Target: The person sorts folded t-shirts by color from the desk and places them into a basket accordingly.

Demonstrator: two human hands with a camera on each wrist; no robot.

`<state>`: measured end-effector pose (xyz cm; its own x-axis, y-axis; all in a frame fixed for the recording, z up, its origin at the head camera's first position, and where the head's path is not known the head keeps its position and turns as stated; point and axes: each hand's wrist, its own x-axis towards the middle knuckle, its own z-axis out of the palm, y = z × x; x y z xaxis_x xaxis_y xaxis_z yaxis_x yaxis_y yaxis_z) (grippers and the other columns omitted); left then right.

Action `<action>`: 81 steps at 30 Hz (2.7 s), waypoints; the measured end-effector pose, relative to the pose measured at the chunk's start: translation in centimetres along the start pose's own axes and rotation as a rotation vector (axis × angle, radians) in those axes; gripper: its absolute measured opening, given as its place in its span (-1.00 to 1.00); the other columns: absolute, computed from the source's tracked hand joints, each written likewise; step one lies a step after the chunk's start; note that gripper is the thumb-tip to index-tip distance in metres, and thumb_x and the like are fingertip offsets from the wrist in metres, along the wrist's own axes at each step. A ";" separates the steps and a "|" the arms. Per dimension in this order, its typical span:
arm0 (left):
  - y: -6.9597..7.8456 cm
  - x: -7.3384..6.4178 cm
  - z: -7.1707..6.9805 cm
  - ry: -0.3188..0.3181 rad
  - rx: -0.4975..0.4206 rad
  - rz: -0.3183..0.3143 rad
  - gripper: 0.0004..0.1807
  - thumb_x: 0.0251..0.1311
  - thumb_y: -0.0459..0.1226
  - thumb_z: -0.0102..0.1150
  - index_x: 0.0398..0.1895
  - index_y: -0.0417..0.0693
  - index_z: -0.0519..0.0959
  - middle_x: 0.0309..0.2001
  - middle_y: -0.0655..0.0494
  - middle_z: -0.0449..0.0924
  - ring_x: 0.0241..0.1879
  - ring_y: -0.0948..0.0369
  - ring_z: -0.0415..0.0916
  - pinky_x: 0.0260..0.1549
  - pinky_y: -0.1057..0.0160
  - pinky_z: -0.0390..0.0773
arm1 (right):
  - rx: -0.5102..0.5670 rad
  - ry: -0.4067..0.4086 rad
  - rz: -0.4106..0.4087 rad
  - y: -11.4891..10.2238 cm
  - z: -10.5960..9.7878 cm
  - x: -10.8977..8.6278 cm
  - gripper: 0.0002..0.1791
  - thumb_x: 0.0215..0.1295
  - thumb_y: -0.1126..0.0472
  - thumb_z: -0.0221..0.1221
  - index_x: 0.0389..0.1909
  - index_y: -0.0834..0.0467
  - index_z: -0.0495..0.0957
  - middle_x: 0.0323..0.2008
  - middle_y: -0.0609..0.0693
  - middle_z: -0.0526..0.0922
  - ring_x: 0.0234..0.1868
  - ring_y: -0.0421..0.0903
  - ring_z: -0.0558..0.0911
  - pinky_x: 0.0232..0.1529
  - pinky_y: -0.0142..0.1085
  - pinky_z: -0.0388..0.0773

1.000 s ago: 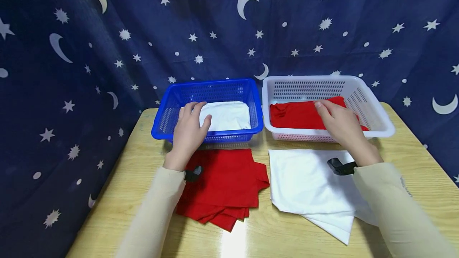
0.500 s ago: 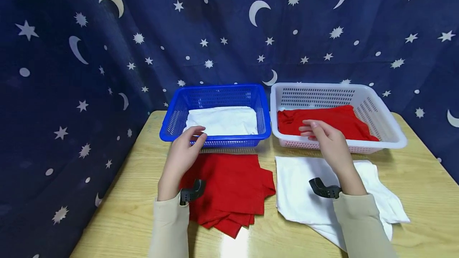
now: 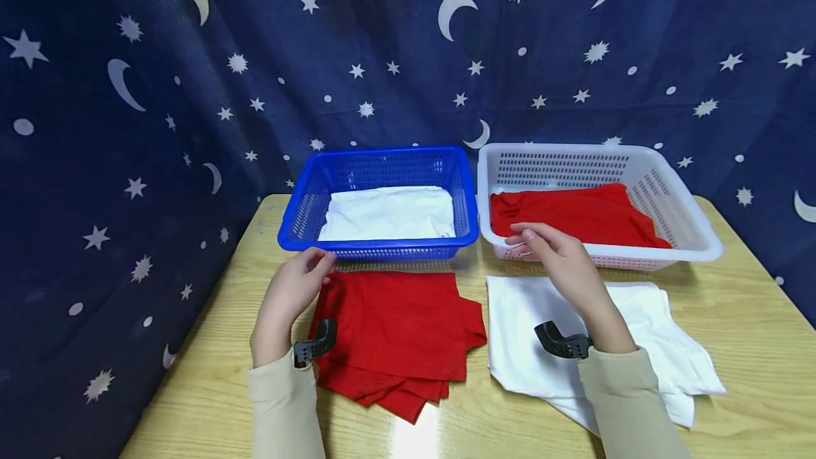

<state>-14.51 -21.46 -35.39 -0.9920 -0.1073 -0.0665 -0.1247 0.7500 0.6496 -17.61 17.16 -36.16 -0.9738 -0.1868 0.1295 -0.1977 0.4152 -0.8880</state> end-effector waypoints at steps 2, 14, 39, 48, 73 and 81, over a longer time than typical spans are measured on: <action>-0.6 0.1 -0.2 -0.033 0.030 -0.025 -0.54 0.26 0.05 -0.19 -0.03 -0.07 0.47 -0.23 -0.02 0.54 -0.27 0.10 0.46 -0.28 0.12 0.40 | 0.001 -0.048 -0.016 0.2 0.5 0.2 -0.58 0.29 -0.10 -0.09 0.10 -0.03 0.41 -0.13 -0.01 0.58 -0.16 -0.11 0.58 -0.07 -0.08 0.45; -2.6 1.3 0.3 -0.122 0.080 -0.077 -0.46 0.26 0.04 -0.20 0.12 -0.15 0.37 0.03 -0.17 0.42 -0.03 -0.04 0.35 -0.07 -0.05 0.34 | -0.160 -0.516 0.081 1.2 3.7 0.4 -0.50 0.27 0.03 0.01 0.19 0.14 0.30 -0.26 0.05 0.60 -0.36 -0.11 0.60 -0.38 -0.27 0.53; -2.8 1.4 2.3 -0.293 0.049 -0.120 -0.25 0.20 0.02 -0.07 0.32 -0.25 0.05 0.24 -0.27 0.15 0.17 -0.15 0.14 0.12 -0.13 0.12 | 0.274 -0.707 0.172 3.0 9.9 -0.5 -0.36 0.20 -0.03 0.08 0.30 -0.19 0.11 -0.04 0.11 0.41 -0.16 0.00 0.50 -0.24 -0.17 0.53; -2.9 1.3 2.7 -0.284 0.105 -0.111 -0.35 0.16 -0.02 0.01 0.14 -0.37 0.31 -0.03 -0.21 0.43 -0.11 -0.02 0.37 -0.02 -0.04 0.32 | 0.548 -0.723 0.262 3.0 10.9 -0.6 -0.34 0.19 0.06 0.12 0.30 -0.23 0.10 0.27 0.02 0.05 0.06 0.00 0.43 -0.01 -0.17 0.41; -0.4 1.1 3.7 -0.325 0.010 0.080 -0.42 0.15 -0.03 0.05 0.20 -0.10 0.30 -0.01 -0.02 0.44 -0.05 0.07 0.36 0.00 -0.01 0.33 | 0.644 -0.688 0.090 1.6 10.2 -0.8 -0.52 0.19 0.23 0.10 0.17 0.06 0.33 0.19 0.09 0.20 -0.01 0.08 0.44 -0.05 -0.14 0.43; 1.1 0.8 3.0 -0.347 -0.157 0.174 -0.44 0.18 0.02 -0.01 0.24 0.07 0.27 -0.11 0.07 0.44 -0.14 0.15 0.37 -0.13 0.15 0.37 | 0.715 -0.728 0.003 -0.3 7.2 -0.9 -0.49 0.22 0.31 0.04 0.22 0.14 0.24 0.01 0.21 0.37 -0.03 0.10 0.47 -0.04 -0.08 0.43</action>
<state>-15.48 -18.81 -36.98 -0.9493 0.2584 -0.1791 0.0234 0.6262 0.7793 -15.87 10.82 -39.15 -0.6227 -0.7815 0.0386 0.1505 -0.1680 -0.9742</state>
